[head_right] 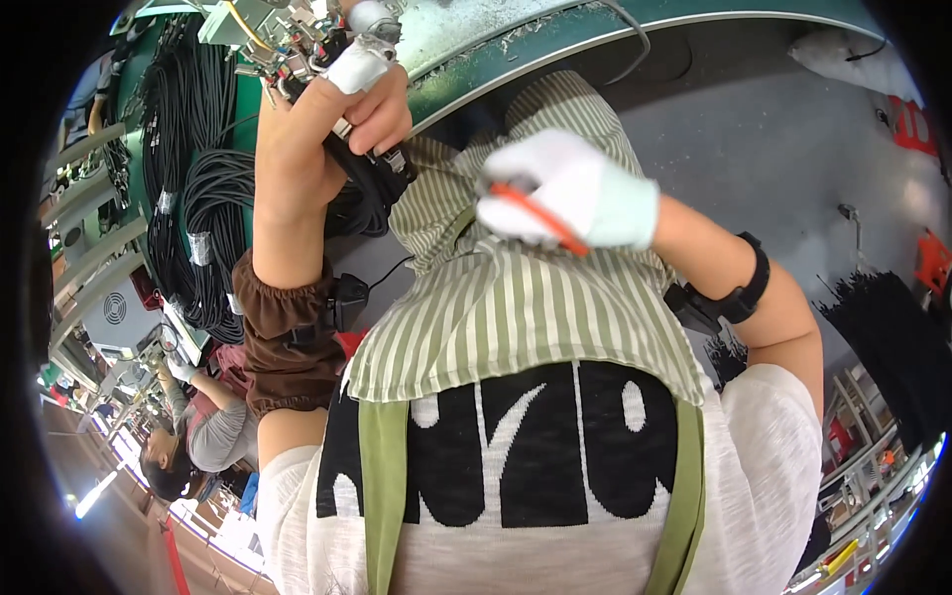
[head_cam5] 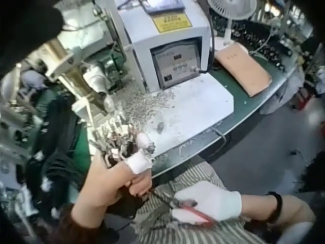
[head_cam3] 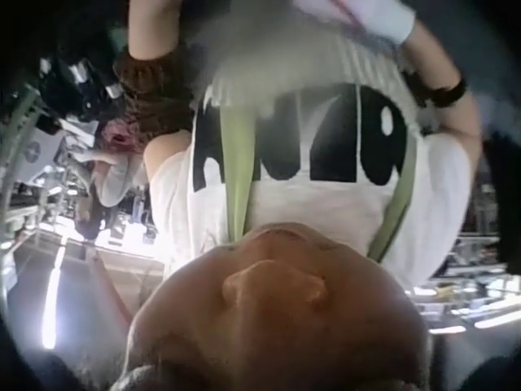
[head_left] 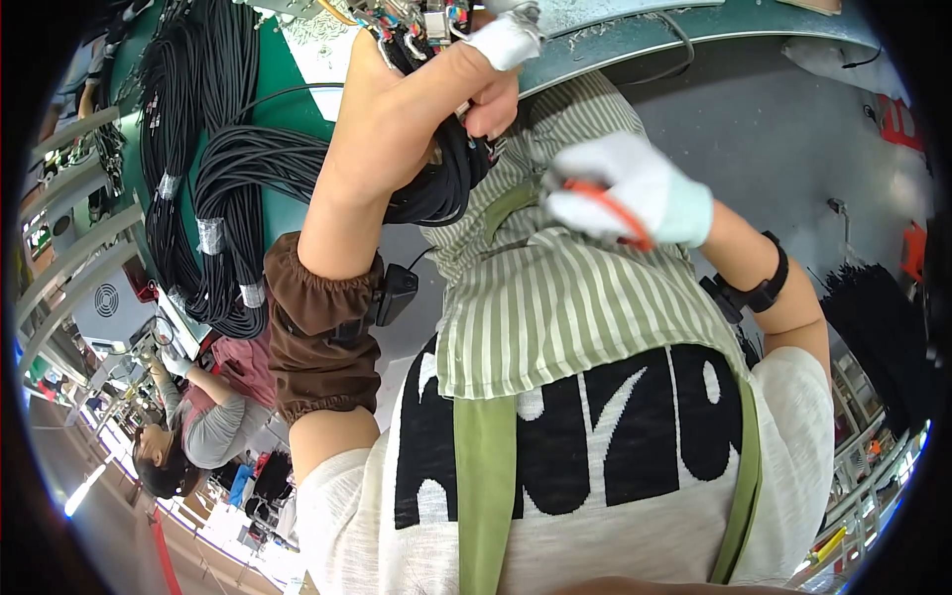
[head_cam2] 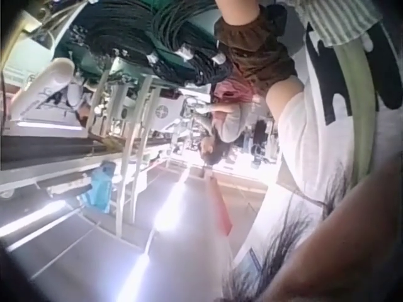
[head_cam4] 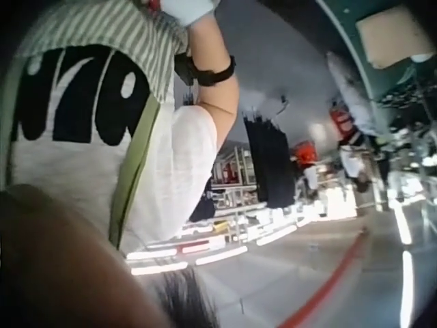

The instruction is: The person uses shears to trim the ends of wires on a bundle of cables, then positions the wires into a machine to be processed. They repeat this by picking up bundles, trimming the wire ends, and setting them back down.

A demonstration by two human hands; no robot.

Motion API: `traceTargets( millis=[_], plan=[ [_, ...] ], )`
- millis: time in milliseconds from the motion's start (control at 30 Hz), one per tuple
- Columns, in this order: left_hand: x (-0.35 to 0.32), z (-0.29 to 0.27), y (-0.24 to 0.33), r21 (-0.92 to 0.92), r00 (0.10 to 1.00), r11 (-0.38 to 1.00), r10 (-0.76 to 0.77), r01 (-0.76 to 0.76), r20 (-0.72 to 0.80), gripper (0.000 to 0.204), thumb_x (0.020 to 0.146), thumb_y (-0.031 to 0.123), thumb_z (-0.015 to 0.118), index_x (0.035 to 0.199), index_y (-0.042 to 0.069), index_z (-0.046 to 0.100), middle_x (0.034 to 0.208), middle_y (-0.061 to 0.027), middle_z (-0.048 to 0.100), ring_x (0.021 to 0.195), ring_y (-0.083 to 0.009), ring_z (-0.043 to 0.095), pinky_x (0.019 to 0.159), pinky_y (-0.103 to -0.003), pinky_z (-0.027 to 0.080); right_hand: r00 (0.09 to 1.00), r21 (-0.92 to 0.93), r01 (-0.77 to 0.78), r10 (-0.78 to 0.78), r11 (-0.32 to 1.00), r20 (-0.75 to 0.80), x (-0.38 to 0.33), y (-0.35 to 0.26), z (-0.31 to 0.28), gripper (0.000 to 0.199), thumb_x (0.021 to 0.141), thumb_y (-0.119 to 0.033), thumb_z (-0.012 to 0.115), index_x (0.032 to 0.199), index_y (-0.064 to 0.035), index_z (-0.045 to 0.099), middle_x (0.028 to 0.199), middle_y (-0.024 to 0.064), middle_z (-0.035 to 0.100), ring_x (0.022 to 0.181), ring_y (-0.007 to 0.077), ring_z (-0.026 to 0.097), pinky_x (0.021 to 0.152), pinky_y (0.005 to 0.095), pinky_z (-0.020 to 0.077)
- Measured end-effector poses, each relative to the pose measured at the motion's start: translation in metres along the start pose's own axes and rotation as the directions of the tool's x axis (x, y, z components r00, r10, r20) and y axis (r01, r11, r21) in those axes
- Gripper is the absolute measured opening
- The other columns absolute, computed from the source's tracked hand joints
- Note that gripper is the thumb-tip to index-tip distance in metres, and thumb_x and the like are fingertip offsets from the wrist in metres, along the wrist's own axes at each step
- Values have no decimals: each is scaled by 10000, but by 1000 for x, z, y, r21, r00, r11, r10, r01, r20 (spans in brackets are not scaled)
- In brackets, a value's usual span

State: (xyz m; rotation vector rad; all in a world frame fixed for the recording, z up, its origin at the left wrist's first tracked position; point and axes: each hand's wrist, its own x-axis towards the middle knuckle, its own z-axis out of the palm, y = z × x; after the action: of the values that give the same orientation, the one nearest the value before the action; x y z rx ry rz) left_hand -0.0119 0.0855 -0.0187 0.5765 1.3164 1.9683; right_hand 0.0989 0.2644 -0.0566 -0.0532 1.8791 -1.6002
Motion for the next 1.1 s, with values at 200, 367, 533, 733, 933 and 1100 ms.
traceTargets(
  millis=[200,367,533,733,933,1100],
  plan=[
    [6,-13,-26,206,1000,978,-21,20,0,136,909,86,542,1006,-10,546,679,-27,517,596,-109,520,539,-256,419,886,-196,222,-282,955,-369,-19,-22,-23,234,859,-214,612,811,13,582,538,24,505,477,65,445,448,249,371],
    [0,-20,-32,423,995,906,-43,2,88,152,910,101,591,999,-19,562,771,-53,609,727,-131,607,634,-263,485,823,-608,243,-493,755,-283,-11,-30,-34,208,840,-191,631,821,11,585,531,64,480,469,91,460,454,258,375],
    [-13,-17,-35,148,979,968,-205,202,-2,172,909,115,616,1005,-14,553,788,-46,600,702,-131,603,624,-269,481,758,-652,218,-547,727,-356,2,-37,-28,199,834,-177,641,820,13,583,533,86,465,462,122,463,464,272,386],
    [-31,-12,-36,-122,960,954,-279,275,-19,228,917,115,609,1081,-17,524,828,-53,590,634,-113,535,564,-273,434,683,-656,233,-601,718,-415,13,-28,-22,205,846,-204,646,878,-2,625,557,87,520,485,160,535,497,273,433],
    [-36,12,-15,-161,961,978,-165,131,-220,351,927,164,573,1206,-11,451,651,-11,417,530,-97,391,496,-253,323,972,30,-136,140,990,-191,-5,-19,-16,309,852,-322,648,909,-18,663,608,97,578,554,218,591,548,291,474],
    [-31,10,-15,-7,995,998,-69,68,-75,361,927,177,568,1206,-20,449,642,-7,395,531,-105,383,500,-263,326,980,-537,157,-61,829,192,40,25,18,443,854,-440,608,815,-2,661,624,107,601,592,238,612,578,326,489]
  ],
)
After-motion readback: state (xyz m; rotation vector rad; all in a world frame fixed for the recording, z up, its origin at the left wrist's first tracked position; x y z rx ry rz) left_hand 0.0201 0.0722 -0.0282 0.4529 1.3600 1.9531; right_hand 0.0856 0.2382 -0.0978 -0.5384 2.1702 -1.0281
